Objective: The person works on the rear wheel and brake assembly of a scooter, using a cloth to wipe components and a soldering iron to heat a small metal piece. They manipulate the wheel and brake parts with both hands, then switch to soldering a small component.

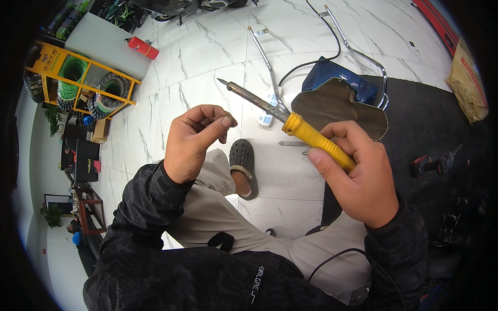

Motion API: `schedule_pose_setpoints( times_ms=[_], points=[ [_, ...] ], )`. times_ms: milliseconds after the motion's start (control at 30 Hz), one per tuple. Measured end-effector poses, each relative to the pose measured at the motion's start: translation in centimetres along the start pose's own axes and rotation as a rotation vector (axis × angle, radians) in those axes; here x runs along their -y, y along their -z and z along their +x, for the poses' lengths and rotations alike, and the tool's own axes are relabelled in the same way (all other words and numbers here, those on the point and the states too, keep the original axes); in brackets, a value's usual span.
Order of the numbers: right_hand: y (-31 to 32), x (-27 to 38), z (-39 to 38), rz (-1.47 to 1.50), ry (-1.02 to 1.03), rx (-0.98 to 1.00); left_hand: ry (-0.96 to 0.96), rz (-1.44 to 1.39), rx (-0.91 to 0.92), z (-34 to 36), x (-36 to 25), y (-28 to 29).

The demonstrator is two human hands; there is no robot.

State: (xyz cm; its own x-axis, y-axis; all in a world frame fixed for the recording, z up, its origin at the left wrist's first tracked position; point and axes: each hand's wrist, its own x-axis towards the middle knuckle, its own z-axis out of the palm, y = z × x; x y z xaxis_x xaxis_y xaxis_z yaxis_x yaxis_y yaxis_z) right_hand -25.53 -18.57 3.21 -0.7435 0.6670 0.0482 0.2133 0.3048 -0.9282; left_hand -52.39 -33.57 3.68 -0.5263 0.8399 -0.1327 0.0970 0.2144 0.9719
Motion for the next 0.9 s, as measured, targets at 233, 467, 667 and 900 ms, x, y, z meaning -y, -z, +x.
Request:
schedule_pose_setpoints(
  times_ms=[233,467,667,900],
  points=[
    [-0.4,-0.4,0.3,0.028,-0.047,-0.101,-0.025,-0.038,-0.009,0.0,-0.1,0.1],
    [-0.1,-0.1,0.3,-0.079,-0.107,0.006,-0.049,-0.048,-0.036,0.0,-0.3,0.1],
    [-0.1,0.4,0.2,-0.058,-0.068,0.07,-0.024,-0.022,-0.039,-0.1,-0.3,0.1],
    [0.1,0.6,0.2,-0.036,-0.041,0.087,-0.022,-0.037,-0.026,0.0,-0.1,0.0]
  ],
)
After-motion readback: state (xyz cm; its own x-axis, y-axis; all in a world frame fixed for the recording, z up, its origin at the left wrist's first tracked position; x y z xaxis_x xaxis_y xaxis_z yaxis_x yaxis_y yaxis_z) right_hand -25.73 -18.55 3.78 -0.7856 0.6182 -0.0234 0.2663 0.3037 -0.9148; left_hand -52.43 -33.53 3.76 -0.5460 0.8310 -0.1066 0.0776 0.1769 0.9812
